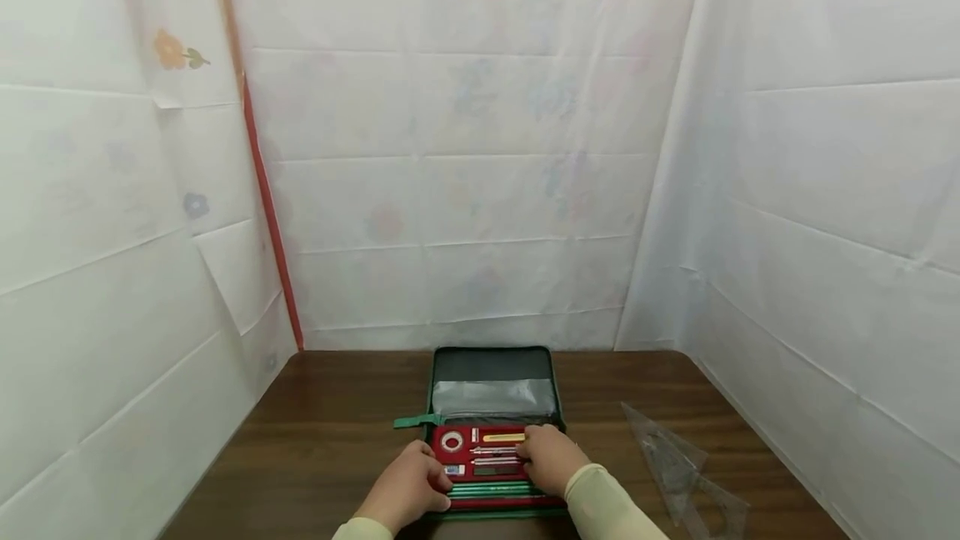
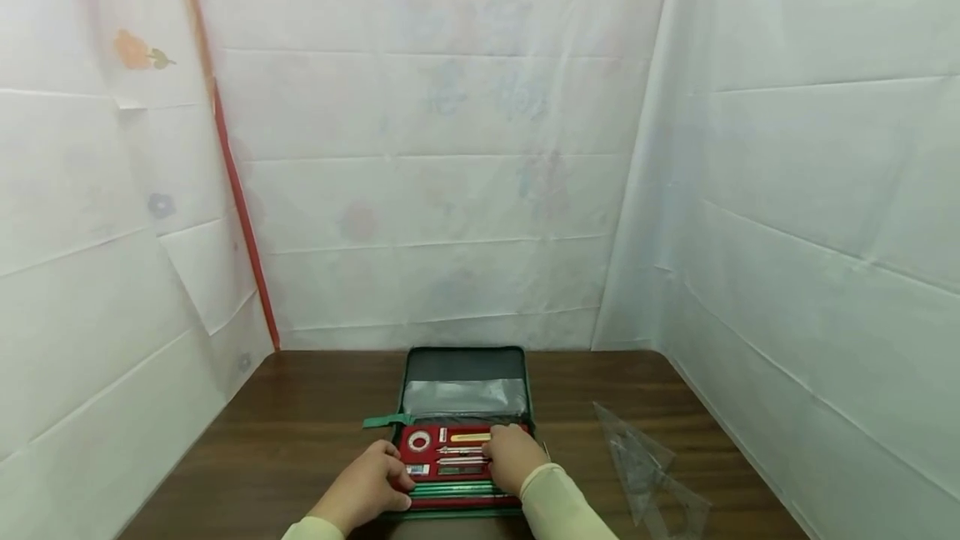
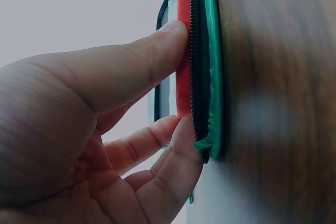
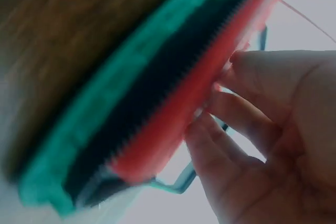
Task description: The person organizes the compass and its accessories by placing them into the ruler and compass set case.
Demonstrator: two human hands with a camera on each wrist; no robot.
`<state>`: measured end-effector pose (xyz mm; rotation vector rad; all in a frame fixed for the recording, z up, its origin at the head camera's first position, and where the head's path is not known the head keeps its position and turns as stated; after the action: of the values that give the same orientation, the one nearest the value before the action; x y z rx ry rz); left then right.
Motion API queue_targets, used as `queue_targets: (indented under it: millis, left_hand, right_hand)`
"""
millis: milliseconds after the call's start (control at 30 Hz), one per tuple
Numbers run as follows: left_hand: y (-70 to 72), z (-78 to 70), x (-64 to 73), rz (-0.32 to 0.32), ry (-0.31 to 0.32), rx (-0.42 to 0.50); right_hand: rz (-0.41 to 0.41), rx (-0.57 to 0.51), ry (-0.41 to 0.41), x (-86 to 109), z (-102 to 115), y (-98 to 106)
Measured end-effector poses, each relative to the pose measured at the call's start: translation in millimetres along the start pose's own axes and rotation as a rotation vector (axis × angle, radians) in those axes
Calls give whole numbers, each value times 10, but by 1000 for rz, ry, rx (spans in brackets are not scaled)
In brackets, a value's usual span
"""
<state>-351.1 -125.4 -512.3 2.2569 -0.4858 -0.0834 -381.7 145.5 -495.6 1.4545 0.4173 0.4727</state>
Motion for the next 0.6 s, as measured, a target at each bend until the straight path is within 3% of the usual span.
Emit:
queue_targets:
  millis: [67,167,267,333,433,600]
  left_hand:
    - [0,9,12,-9,-5,3]
    - [24,-26,15,-25,-15,5]
    - [51,-67,16,-34,-24,-1]
    - [60,-82,27,-34,-28,-9]
    - [71,-76,47,-38,-25,-14]
    - [106,-24,59,-53,-8,-29]
  right_hand:
    - [3,-116,10,66,-58,43]
    - [-88,-252,-30,200,-220,179]
    - [-225,-278,-158,379,-425,310]
    - [-274,-268,-252,499,-565,364]
    - [-243,-264,-338,633,-727,358]
    - [-176,-249,-288,606,-776,216]
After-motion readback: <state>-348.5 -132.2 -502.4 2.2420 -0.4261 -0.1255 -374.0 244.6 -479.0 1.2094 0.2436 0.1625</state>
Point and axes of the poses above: each hand's wrist, its own x-axis away from the middle knuckle, its own y-axis out of the back of the hand, z = x × y, the point moved 2 cm from there along -x, towards the middle knuckle, and after that the axes turned 6 degrees about z, right-handed, at the moved point
